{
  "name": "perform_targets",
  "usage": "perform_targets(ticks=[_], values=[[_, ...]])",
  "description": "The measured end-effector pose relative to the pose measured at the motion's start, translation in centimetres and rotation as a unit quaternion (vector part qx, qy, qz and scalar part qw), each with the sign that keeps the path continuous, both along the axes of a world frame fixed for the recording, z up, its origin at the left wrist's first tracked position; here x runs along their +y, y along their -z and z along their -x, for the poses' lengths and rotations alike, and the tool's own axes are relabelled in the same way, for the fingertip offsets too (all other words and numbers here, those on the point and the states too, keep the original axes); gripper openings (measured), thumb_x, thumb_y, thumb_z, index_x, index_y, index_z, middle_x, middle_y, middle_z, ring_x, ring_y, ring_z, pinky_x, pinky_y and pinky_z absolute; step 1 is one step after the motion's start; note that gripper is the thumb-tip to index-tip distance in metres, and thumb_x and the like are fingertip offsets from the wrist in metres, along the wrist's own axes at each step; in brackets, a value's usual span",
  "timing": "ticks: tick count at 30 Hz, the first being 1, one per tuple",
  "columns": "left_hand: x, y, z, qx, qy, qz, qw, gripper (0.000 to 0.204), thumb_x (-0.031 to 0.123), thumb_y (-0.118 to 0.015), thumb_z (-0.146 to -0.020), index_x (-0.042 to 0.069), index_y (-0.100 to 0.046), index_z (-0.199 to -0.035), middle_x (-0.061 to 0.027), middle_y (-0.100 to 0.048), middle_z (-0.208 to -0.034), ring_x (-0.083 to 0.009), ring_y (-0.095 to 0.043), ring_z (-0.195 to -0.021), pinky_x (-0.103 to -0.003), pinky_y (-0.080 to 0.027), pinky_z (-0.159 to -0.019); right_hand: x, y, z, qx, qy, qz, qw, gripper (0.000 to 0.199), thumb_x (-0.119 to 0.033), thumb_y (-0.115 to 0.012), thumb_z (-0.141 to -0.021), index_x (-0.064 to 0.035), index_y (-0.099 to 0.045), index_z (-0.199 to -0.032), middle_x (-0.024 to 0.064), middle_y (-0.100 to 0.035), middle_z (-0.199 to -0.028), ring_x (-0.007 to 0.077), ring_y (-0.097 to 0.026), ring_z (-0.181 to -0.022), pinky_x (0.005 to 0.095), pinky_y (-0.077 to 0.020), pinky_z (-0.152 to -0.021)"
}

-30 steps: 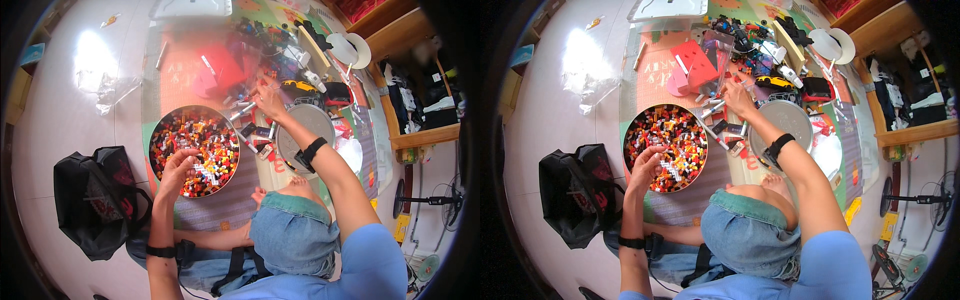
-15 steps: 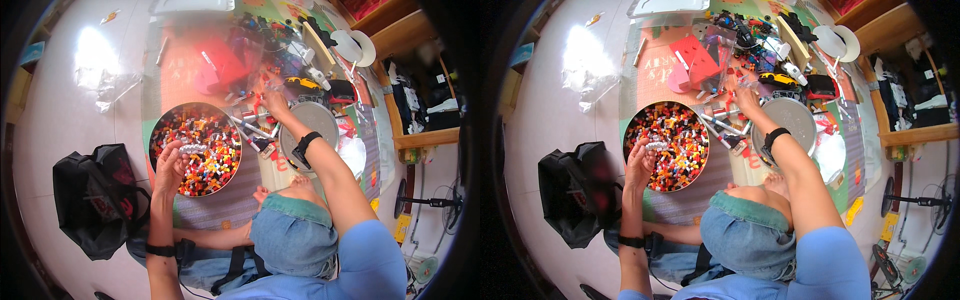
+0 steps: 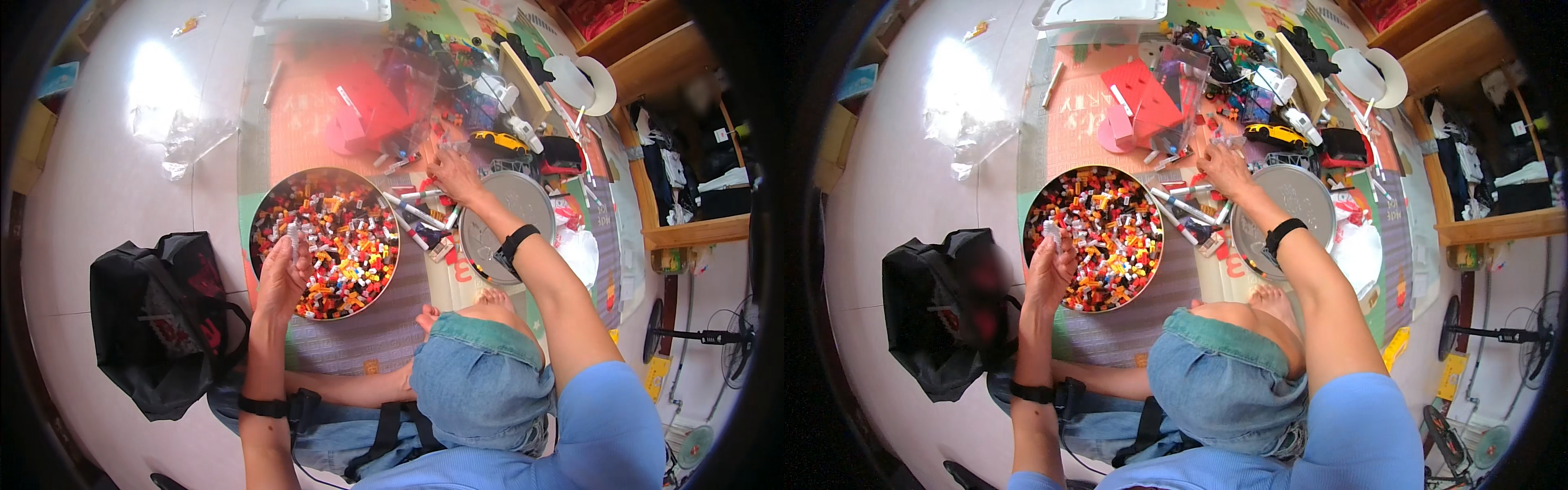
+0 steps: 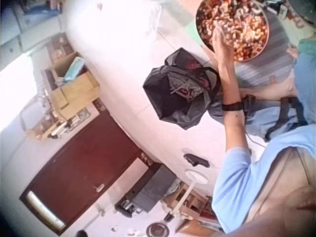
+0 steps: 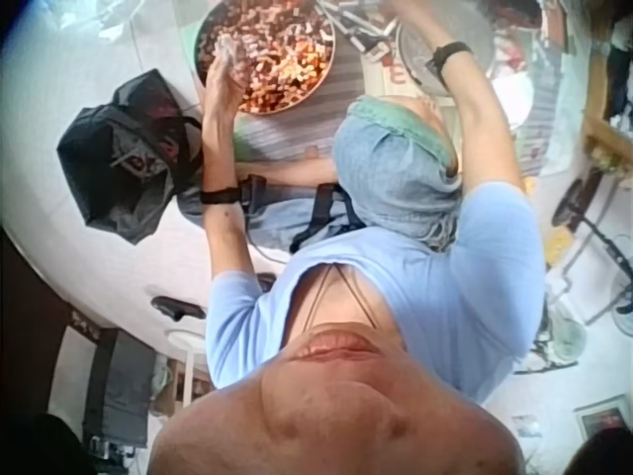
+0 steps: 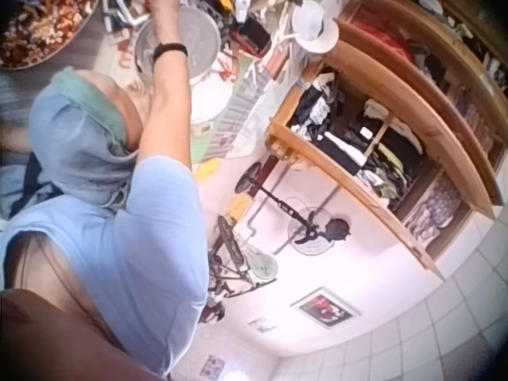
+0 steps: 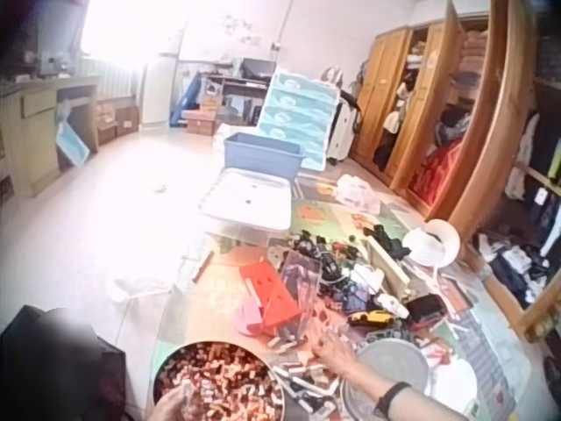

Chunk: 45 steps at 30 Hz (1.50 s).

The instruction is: The person sits on the floor and sorts small plastic building blocks from a large metal bowl into a black bag. They pick up individual pieces or small clusters, inspect them, and transfer them into the bag. The person occasionally adjusts their position and the bag while continuing the sorting process.

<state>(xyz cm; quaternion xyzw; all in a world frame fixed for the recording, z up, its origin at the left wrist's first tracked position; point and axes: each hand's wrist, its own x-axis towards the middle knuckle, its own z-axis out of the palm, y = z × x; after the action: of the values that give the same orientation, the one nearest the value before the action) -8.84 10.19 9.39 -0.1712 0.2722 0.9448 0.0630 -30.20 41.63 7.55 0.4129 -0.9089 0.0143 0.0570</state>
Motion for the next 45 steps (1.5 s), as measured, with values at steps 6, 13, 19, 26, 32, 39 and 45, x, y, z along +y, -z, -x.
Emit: perform_targets(ticks=[6, 13, 19, 26, 32, 39, 45], values=[[0.4, -0.6, 0.2, 0.017, 0.007, 0.043, 0.999, 0.02, 0.024, -0.049, -0.091, 0.009, -0.049, -0.105, 0.0026, -0.046, -0.08, -0.0051, -0.043, -0.066, -0.016, -0.039, -0.056, -2.5, 0.1, 0.7, 0.057, -0.126, 0.031, 0.99, 0.011, -0.009, -0.05, -0.076, -0.0106, -0.056, -0.086, 0.0064, -0.056, -0.076, 0.0216, -0.058, -0.08, 0.0334, -0.0477, -0.064], [0.0, -0.4, 0.0, 0.001, -0.003, 0.051, 0.999, 0.019, 0.022, -0.053, -0.089, 0.011, -0.048, -0.104, 0.0025, -0.048, -0.081, -0.006, -0.045, -0.068, -0.018, -0.04, -0.058, -3.2, 0.8, 0.7, 0.006, -0.04, -0.06, 0.997, 0.019, -0.014, -0.053, -0.076, -0.0114, -0.057, -0.094, 0.0086, -0.059, -0.082, 0.0265, -0.059, -0.079, 0.0374, -0.0481, -0.06], [0.2, -0.9, 0.2, 0.024, 0.009, 0.045, 0.999, 0.022, 0.016, -0.053, -0.088, 0.008, -0.048, -0.107, -0.0009, -0.052, -0.087, -0.0076, -0.047, -0.071, -0.02, -0.044, -0.061, -0.7, -2.5, 0.0, 0.005, 0.048, 0.086, 0.995, 0.019, -0.01, -0.056, -0.07, -0.0071, -0.055, -0.089, 0.0121, -0.057, -0.084, 0.0305, -0.059, -0.079, 0.0398, -0.0481, -0.065], [0.3, -0.9, -0.1, 0.046, 0.022, 0.062, 0.997, 0.029, 0.002, -0.05, -0.079, 0.007, -0.05, -0.108, -0.0034, -0.053, -0.086, -0.0114, -0.052, -0.078, -0.026, -0.046, -0.072, -2.2, 0.0, -0.7, -0.132, 0.006, -0.047, 0.99, 0.024, 0.001, -0.051, -0.071, -0.0073, -0.055, -0.093, 0.0153, -0.057, -0.087, 0.0337, -0.059, -0.084, 0.0402, -0.0483, -0.066], [0.2, -1.2, -0.2, 0.068, 0.028, 0.076, 0.994, 0.035, 0.013, -0.053, -0.081, 0.006, -0.045, -0.114, -0.0018, -0.05, -0.087, -0.0123, -0.052, -0.082, -0.029, -0.045, -0.073, -0.6, -2.6, -1.3, -0.086, 0.071, 0.114, 0.987, 0.026, -0.004, -0.062, -0.069, -0.0029, -0.055, -0.094, 0.0156, -0.056, -0.083, 0.0317, -0.058, -0.079, 0.0377, -0.0482, -0.065], [3.9, -3.7, 0.3, 0.061, 0.047, 0.142, 0.987, 0.054, 0.038, -0.06, -0.081, 0.009, -0.038, -0.121, -0.0063, -0.051, -0.113, -0.018, -0.052, -0.105, -0.033, -0.044, -0.087, -8.8, -11.1, -11.4, -0.374, -0.011, 0.316, 0.872, 0.018, -0.017, -0.063, -0.075, -0.0037, -0.06, -0.086, 0.0114, -0.059, -0.074, 0.0212, -0.058, -0.066, 0.0325, -0.0452, -0.061], [6.6, -5.9, -2.6, -0.006, -0.032, 0.024, 0.999, 0.033, 0.025, -0.051, -0.089, 0.008, -0.044, -0.116, -0.0075, -0.054, -0.103, -0.0183, -0.054, -0.093, -0.034, -0.049, -0.081, -11.3, -12.2, -15.0, -0.509, -0.101, 0.275, 0.809, 0.048, -0.012, -0.067, -0.071, 0.0033, -0.049, -0.113, 0.0149, -0.055, -0.102, 0.0172, -0.063, -0.078, 0.0284, -0.0502, -0.068]])
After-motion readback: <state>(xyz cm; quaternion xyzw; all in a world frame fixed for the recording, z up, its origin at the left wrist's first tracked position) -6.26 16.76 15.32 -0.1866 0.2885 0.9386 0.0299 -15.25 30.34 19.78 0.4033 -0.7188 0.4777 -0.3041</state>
